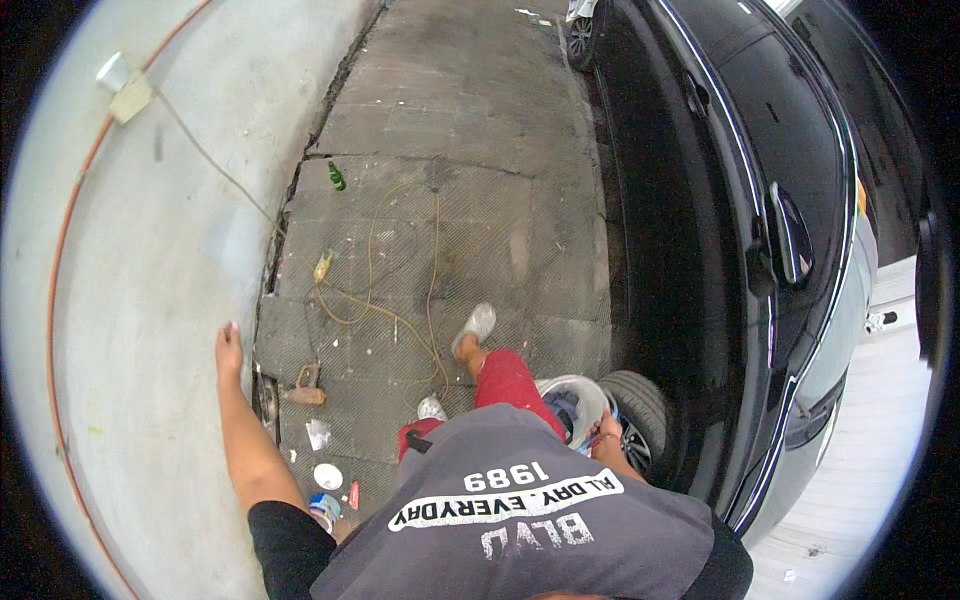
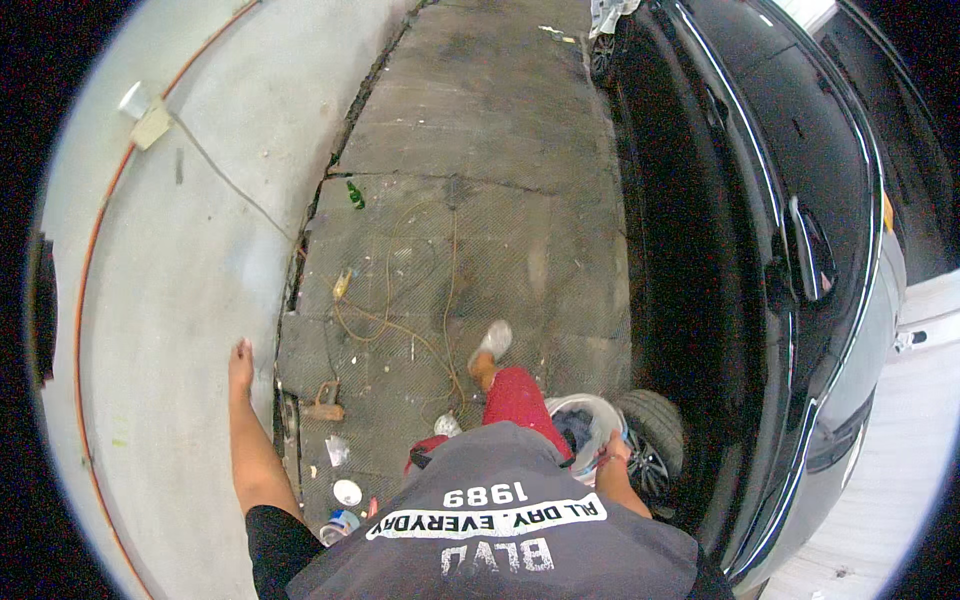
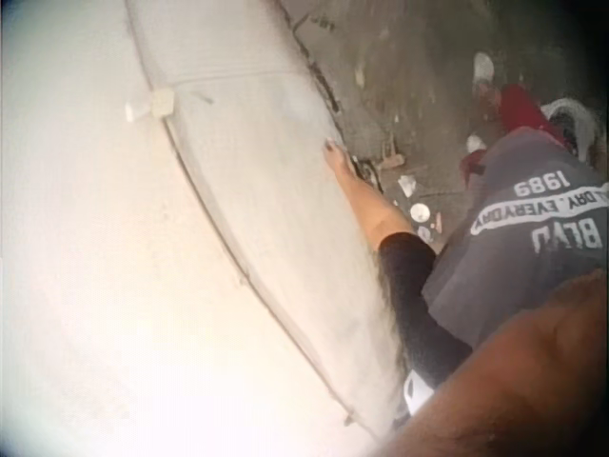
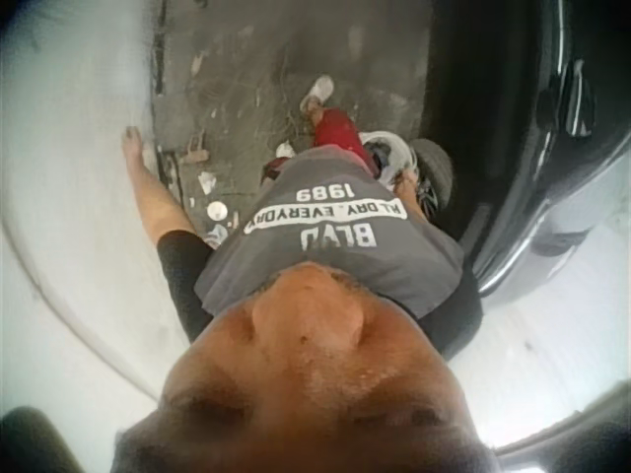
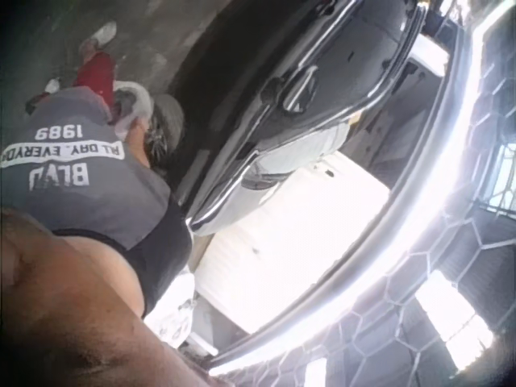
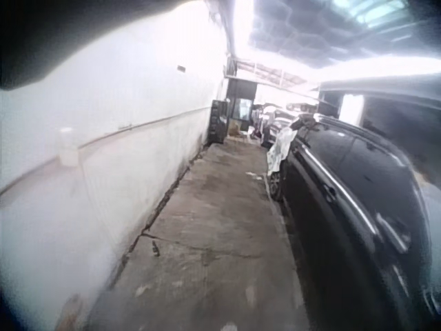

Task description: The person uses a heat gun to apply heat to a car part covered with newspaper, then removes the newspaper and wipes the surface with a cloth. The person also handles a bucket and additional newspaper sheets during the process.

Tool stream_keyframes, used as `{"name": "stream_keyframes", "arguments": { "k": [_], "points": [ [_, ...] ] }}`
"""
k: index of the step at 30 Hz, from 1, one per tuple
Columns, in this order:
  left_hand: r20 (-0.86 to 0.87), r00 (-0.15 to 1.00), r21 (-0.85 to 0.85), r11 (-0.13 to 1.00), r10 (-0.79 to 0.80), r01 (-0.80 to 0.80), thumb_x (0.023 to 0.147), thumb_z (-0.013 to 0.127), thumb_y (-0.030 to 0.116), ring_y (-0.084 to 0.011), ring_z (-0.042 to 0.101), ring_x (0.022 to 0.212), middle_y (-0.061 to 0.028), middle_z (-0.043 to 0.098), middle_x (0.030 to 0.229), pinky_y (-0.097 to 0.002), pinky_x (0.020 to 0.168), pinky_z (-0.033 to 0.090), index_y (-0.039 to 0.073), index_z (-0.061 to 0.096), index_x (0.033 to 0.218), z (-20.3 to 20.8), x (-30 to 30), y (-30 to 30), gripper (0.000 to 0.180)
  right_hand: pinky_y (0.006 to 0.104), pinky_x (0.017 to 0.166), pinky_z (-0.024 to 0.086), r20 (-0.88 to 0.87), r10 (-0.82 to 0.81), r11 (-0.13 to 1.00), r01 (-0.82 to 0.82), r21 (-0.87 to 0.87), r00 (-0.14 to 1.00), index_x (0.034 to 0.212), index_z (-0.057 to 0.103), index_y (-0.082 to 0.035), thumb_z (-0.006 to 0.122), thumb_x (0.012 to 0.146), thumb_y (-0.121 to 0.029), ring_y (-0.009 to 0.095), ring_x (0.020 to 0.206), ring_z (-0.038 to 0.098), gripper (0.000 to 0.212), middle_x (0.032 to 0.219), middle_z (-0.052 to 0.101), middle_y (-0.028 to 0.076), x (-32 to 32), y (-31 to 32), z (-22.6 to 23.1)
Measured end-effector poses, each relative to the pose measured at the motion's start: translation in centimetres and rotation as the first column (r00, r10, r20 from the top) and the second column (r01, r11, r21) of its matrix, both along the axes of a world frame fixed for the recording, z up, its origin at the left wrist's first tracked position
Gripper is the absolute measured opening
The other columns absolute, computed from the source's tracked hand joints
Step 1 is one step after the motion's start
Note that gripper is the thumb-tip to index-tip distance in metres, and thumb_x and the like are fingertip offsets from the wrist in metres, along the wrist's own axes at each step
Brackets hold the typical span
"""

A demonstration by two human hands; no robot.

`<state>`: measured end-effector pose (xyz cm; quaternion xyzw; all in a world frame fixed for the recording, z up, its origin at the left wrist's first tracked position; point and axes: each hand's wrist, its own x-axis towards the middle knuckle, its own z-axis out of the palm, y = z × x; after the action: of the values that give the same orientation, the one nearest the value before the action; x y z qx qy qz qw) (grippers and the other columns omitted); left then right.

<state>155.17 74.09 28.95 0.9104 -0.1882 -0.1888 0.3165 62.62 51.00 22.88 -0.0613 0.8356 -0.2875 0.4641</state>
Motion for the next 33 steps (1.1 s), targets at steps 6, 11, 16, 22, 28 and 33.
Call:
{"name": "stream_keyframes", "arguments": {
  "k": [6, 11, 16, 22, 28, 33],
  "points": [
    [0.143, 0.981, 0.054, 0.990, -0.134, 0.127, 0.108, 0.059, 0.041, -0.0325, 0.066, 0.124, -0.0216, 0.068, 0.137, -0.0437, 0.106, 0.051, 0.000, 0.059, 0.145, 6.4, 11.4, -18.7, 0.055, 0.0521, 0.054, 0.052, 0.006, -0.359, 0.924, 0.354, 0.147, 0.933, 0.086, 0.059, -0.009, 0.059, 0.105, -0.051, 0.030, 0.061, 0.061, 0.046, 0.064, 0.051, 0.008, 2.9, -10.2, -2.8],
    [-0.244, 0.942, 0.432, 0.896, 0.230, -0.107, 0.102, 0.066, 0.050, -0.0302, 0.068, 0.108, -0.0185, 0.071, 0.130, -0.0458, 0.086, 0.057, 0.005, 0.061, 0.145, 7.4, 13.3, -30.3, 0.063, 0.0522, 0.055, 0.052, 0.020, -0.470, 0.869, 0.458, 0.187, 0.883, 0.087, 0.059, -0.009, 0.059, 0.105, -0.051, 0.030, 0.061, 0.062, 0.045, 0.065, 0.052, 0.008, 6.0, -18.5, -0.3],
    [-0.236, 0.971, 0.413, 0.902, -0.028, 0.126, 0.100, 0.067, 0.052, -0.0349, 0.068, 0.117, -0.0224, 0.070, 0.134, -0.0487, 0.092, 0.057, 0.002, 0.062, 0.144, 7.5, 17.7, -49.5, 0.067, 0.0522, 0.055, 0.053, 0.064, -0.478, 0.870, 0.461, 0.176, 0.876, 0.088, 0.060, -0.009, 0.059, 0.105, -0.050, 0.030, 0.061, 0.062, 0.045, 0.067, 0.053, 0.009, 9.9, -30.6, 0.5],
    [-0.097, 0.931, 0.267, 0.891, -0.353, 0.366, 0.102, 0.065, 0.048, -0.0377, 0.061, 0.136, -0.0270, 0.065, 0.143, -0.0437, 0.115, 0.047, -0.005, 0.058, 0.145, 5.4, 21.9, -76.4, 0.068, 0.0523, 0.055, 0.053, 0.034, -0.484, 0.866, 0.473, 0.159, 0.874, 0.089, 0.060, -0.009, 0.059, 0.105, -0.049, 0.030, 0.061, 0.062, 0.044, 0.068, 0.055, 0.009, 13.5, -44.5, 1.4],
    [0.002, 0.942, 0.270, 0.907, -0.336, 0.323, 0.103, 0.064, 0.046, -0.0365, 0.061, 0.136, -0.0264, 0.064, 0.145, -0.0440, 0.114, 0.047, -0.004, 0.058, 0.146, 6.8, 32.9, -92.8, 0.067, 0.0524, 0.056, 0.054, 0.111, -0.503, 0.857, 0.477, 0.196, 0.857, 0.090, 0.061, -0.008, 0.059, 0.105, -0.048, 0.030, 0.061, 0.063, 0.043, 0.069, 0.056, 0.009, 21.6, -61.8, -2.4],
    [-0.248, 0.935, 0.399, 0.853, -0.252, 0.336, 0.104, 0.065, 0.046, -0.0340, 0.064, 0.129, -0.0240, 0.066, 0.141, -0.0431, 0.108, 0.051, -0.001, 0.058, 0.147, 1.7, 29.9, -109.4, 0.065, 0.0524, 0.056, 0.054, 0.019, -0.517, 0.849, 0.510, 0.139, 0.856, 0.091, 0.061, -0.008, 0.059, 0.105, -0.048, 0.030, 0.061, 0.063, 0.042, 0.070, 0.058, 0.009, 22.2, -75.9, 1.3]
  ]
}}
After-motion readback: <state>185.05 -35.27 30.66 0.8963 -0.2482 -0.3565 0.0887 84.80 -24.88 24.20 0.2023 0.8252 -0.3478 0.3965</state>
